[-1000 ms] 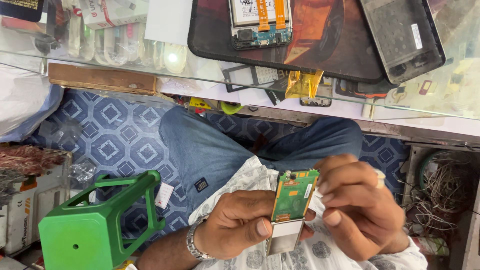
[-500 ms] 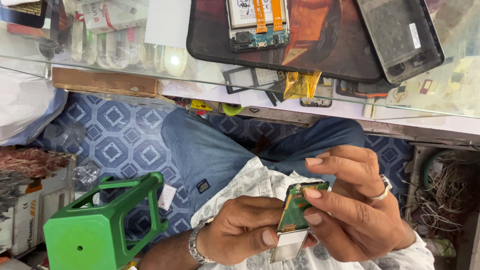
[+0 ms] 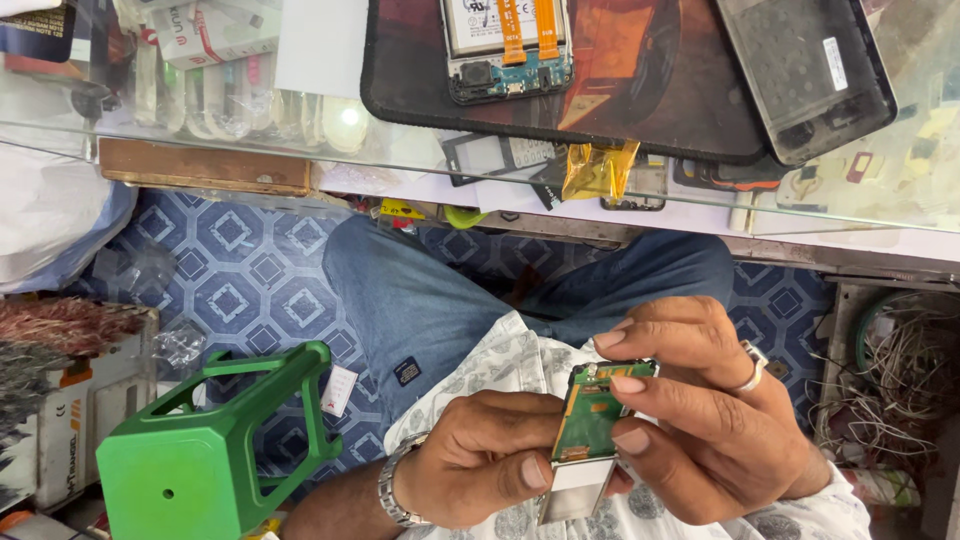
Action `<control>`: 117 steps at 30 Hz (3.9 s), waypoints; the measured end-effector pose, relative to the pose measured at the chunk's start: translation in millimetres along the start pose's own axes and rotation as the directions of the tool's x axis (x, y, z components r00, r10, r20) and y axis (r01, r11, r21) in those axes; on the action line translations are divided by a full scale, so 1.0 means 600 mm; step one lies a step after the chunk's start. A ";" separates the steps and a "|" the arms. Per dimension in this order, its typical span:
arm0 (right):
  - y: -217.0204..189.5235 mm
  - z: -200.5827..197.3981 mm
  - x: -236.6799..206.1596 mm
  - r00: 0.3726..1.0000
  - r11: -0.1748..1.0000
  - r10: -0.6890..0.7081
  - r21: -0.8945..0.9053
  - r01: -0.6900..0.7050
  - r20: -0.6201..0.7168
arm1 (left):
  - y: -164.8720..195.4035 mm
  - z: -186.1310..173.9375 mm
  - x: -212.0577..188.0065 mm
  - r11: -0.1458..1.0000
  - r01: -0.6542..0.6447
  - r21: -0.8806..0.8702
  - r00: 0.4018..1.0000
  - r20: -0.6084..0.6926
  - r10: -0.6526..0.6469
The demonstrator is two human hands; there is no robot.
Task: The person sits at a repair counter and disassembles a small keypad mobile phone, separating the keypad from the main board. They wipe the board with a tissue, work on the board and keypad with their fingers, and reassemble the phone by fitting the board back into the housing.
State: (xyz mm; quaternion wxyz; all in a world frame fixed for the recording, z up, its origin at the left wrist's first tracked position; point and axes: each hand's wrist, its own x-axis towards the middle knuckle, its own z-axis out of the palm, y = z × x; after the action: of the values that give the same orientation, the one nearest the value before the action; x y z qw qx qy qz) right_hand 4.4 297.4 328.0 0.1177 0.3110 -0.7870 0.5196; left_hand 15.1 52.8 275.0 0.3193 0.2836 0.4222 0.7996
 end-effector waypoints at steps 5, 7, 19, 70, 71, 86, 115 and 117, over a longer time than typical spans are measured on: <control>0.003 0.001 -0.002 1.000 1.000 0.015 0.018 -0.015 -0.014 | 0.011 0.001 0.007 1.000 0.018 -0.013 1.000 0.011 -0.017; 0.004 0.002 -0.003 0.999 0.999 0.021 0.026 -0.021 -0.028 | 0.014 0.001 0.010 0.999 0.021 -0.047 1.000 0.011 -0.020; 0.018 0.015 -0.027 1.000 0.997 0.017 0.077 -0.017 0.006 | 0.009 -0.008 0.001 0.999 -0.037 0.019 0.998 -0.053 0.038; 0.025 0.012 -0.005 0.912 0.766 0.410 0.550 -0.332 -0.021 | -0.019 0.013 -0.004 0.873 0.071 -0.483 0.983 -0.113 -0.143; 0.026 0.013 -0.008 0.908 0.752 0.416 0.576 -0.321 -0.038 | -0.021 0.013 -0.004 0.873 0.065 -0.483 0.984 -0.115 -0.137; 0.135 0.089 -0.114 0.672 0.386 0.697 0.659 -0.646 0.251 | -0.087 -0.029 -0.021 0.984 0.172 -0.046 0.897 -0.407 -0.176; 0.200 0.123 -0.040 0.932 0.897 0.353 -0.253 -0.363 -0.084 | -0.137 -0.079 -0.053 0.586 0.331 0.740 0.791 -0.556 0.256; 0.211 0.104 -0.013 0.956 0.743 0.247 -0.602 -0.293 -0.160 | -0.139 -0.086 -0.066 0.666 0.354 0.657 0.779 -0.601 0.178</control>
State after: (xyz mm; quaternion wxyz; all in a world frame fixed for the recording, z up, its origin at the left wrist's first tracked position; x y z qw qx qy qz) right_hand -58.3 278.4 202.9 0.1639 0.1195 -0.9455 0.2545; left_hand 25.5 34.3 171.4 0.0597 0.0868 0.8033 0.5862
